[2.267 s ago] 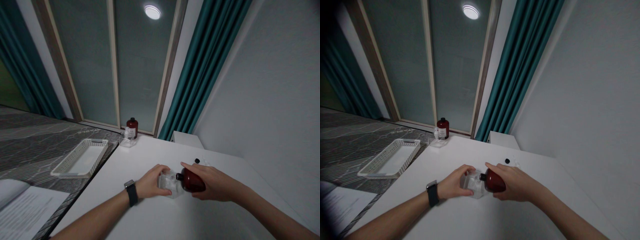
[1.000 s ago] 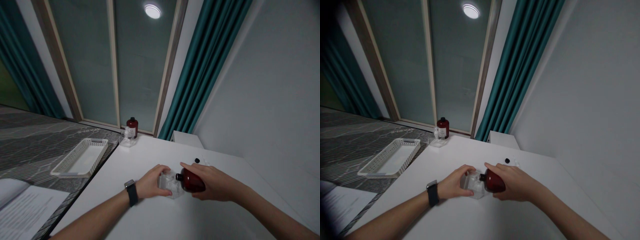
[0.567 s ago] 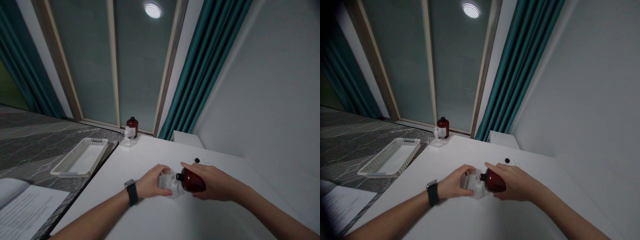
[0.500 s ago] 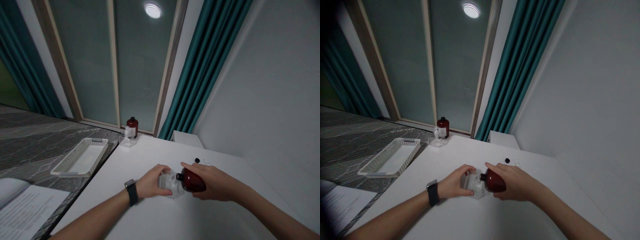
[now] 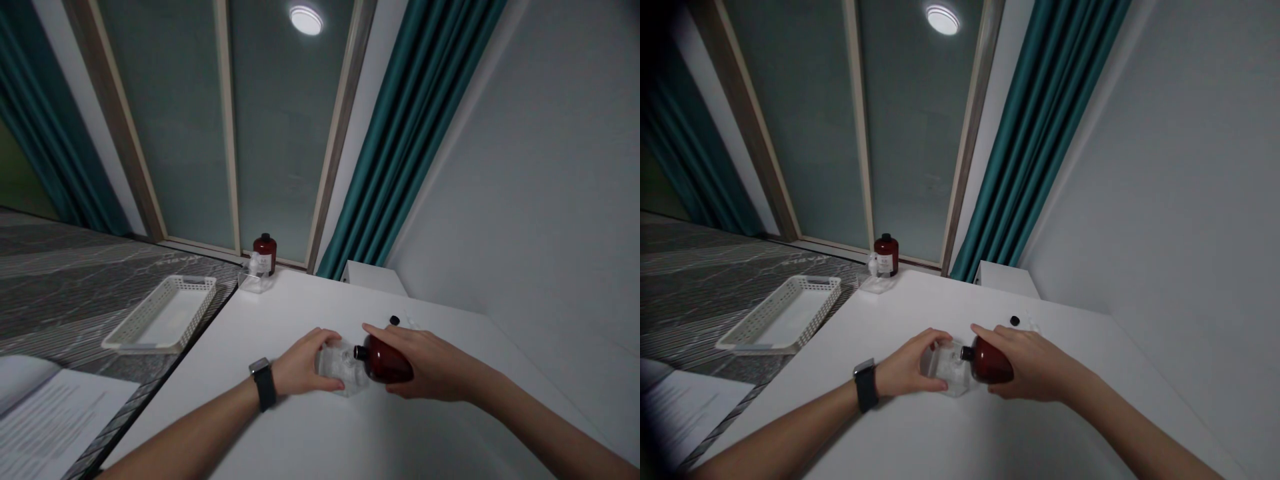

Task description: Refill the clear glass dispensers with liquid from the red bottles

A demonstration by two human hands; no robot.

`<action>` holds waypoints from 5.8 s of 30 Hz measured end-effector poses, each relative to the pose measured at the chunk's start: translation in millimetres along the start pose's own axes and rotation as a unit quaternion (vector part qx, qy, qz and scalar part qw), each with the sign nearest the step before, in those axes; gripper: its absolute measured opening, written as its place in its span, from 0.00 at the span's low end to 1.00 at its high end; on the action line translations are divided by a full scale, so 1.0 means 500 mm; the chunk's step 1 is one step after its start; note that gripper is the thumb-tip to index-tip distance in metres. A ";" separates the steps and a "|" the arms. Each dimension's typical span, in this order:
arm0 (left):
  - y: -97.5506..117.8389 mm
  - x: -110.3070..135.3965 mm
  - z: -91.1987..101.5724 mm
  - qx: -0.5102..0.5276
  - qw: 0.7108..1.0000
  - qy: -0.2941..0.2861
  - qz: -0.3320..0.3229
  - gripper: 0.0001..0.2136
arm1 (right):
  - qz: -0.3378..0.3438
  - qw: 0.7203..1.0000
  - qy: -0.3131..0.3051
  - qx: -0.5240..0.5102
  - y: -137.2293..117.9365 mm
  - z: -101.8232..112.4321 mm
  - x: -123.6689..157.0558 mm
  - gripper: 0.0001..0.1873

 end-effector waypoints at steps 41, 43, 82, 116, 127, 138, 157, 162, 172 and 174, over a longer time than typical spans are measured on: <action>-0.001 0.001 -0.001 -0.004 1.000 -0.004 0.003 0.33 | 0.014 1.000 0.004 0.019 -0.004 0.002 0.000 0.48; -0.003 0.002 -0.002 -0.003 1.000 -0.002 0.002 0.33 | 0.015 1.000 0.004 0.021 -0.005 0.003 0.000 0.48; -0.003 0.000 -0.001 -0.006 1.000 -0.001 0.003 0.32 | 0.021 0.999 -0.003 0.033 -0.011 0.009 -0.001 0.48; -0.003 0.001 -0.005 -0.003 1.000 -0.002 -0.002 0.33 | 0.013 0.999 -0.022 0.046 -0.014 0.011 -0.002 0.50; -0.004 0.001 -0.005 0.001 1.000 -0.003 0.000 0.32 | 0.018 0.998 -0.020 0.057 -0.020 0.013 -0.004 0.49; -0.006 0.000 -0.005 -0.003 1.000 -0.001 0.004 0.32 | 0.023 0.997 -0.013 0.067 -0.018 0.014 -0.004 0.49; -0.003 0.001 -0.003 -0.001 1.000 0.003 0.003 0.33 | 0.037 0.996 -0.009 0.083 -0.026 0.016 -0.004 0.48; -0.002 0.000 -0.005 -0.007 1.000 -0.005 0.003 0.33 | 0.039 0.995 -0.009 0.089 -0.027 0.016 -0.005 0.48; -0.002 0.001 -0.004 -0.006 1.000 -0.001 0.005 0.33 | 0.043 0.995 -0.007 0.093 -0.030 0.020 -0.005 0.47; -0.003 0.001 -0.004 -0.007 1.000 -0.001 0.006 0.33 | 0.043 0.994 -0.007 0.095 -0.030 0.021 -0.006 0.48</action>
Point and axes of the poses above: each hand's wrist, its own x-axis away from the middle knuckle, its own z-axis out of the back of the hand, y = z × x, the point moved 10 cm from there along -x, towards the middle knuckle, and after that the axes turned 11 degrees about z, right-handed, at the moved point
